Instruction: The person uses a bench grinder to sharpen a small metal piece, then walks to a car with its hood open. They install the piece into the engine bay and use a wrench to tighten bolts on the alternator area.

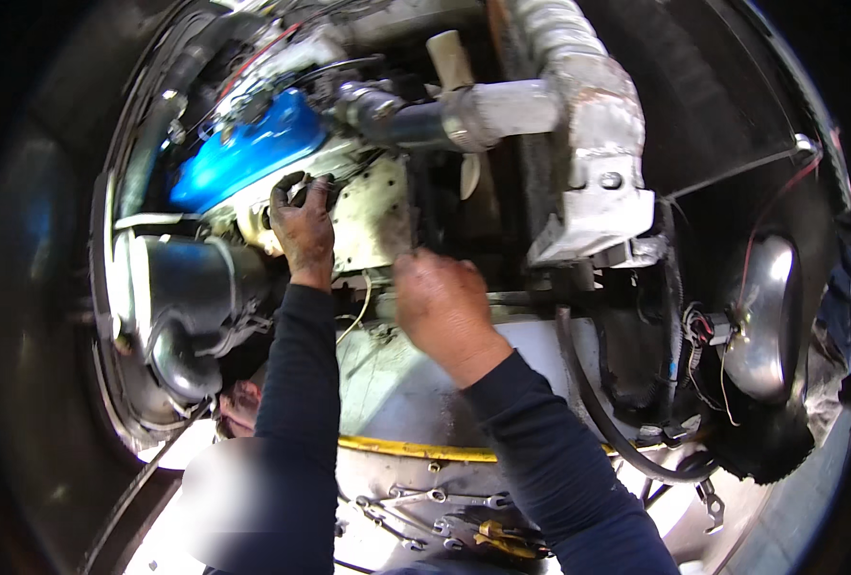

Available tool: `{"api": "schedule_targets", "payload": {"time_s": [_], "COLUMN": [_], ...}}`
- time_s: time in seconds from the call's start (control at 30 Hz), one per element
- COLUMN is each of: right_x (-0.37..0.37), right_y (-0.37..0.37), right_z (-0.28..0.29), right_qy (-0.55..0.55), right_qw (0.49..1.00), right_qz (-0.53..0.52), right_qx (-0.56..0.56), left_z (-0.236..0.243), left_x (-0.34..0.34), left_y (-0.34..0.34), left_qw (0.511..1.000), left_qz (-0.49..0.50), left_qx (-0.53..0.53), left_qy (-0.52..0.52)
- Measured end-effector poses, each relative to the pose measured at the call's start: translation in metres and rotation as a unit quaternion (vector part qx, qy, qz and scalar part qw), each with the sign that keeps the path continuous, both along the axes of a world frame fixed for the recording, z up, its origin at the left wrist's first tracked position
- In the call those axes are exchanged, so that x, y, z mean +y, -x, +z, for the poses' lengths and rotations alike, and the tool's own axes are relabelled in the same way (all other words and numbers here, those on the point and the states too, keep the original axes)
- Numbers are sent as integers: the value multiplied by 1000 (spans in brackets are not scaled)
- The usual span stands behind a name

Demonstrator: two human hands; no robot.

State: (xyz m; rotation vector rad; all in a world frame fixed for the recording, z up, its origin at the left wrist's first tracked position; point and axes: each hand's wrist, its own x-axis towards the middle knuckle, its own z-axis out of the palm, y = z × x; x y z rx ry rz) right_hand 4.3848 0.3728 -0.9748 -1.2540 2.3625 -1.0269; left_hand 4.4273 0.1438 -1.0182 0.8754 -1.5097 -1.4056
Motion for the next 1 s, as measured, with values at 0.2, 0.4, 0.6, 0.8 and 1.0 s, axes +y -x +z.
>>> {"api": "schedule_targets", "payload": {"time_s": [0.2,0.4,0.6,0.8,1.0], "right_x": [-4,-8,-10,-11,-4], "right_y": [7,11,6,2,2], "right_z": [-7,-8,-3,6,-17], "right_qy": [-3,-51,-60,-80,20], "right_qw": [1000,997,994,991,975], "right_qz": [8,56,85,104,120], "right_qx": [-14,9,39,43,189], "left_z": [109,154,112,86,113], "left_x": [57,124,167,173,176], "left_y": [-163,-304,-354,-372,-369], "left_qw": [964,945,853,787,780], "left_qz": [-118,-8,7,22,-14], "left_qx": [-137,-185,-504,-528,-561], "left_qy": [-197,-271,137,318,276]}}
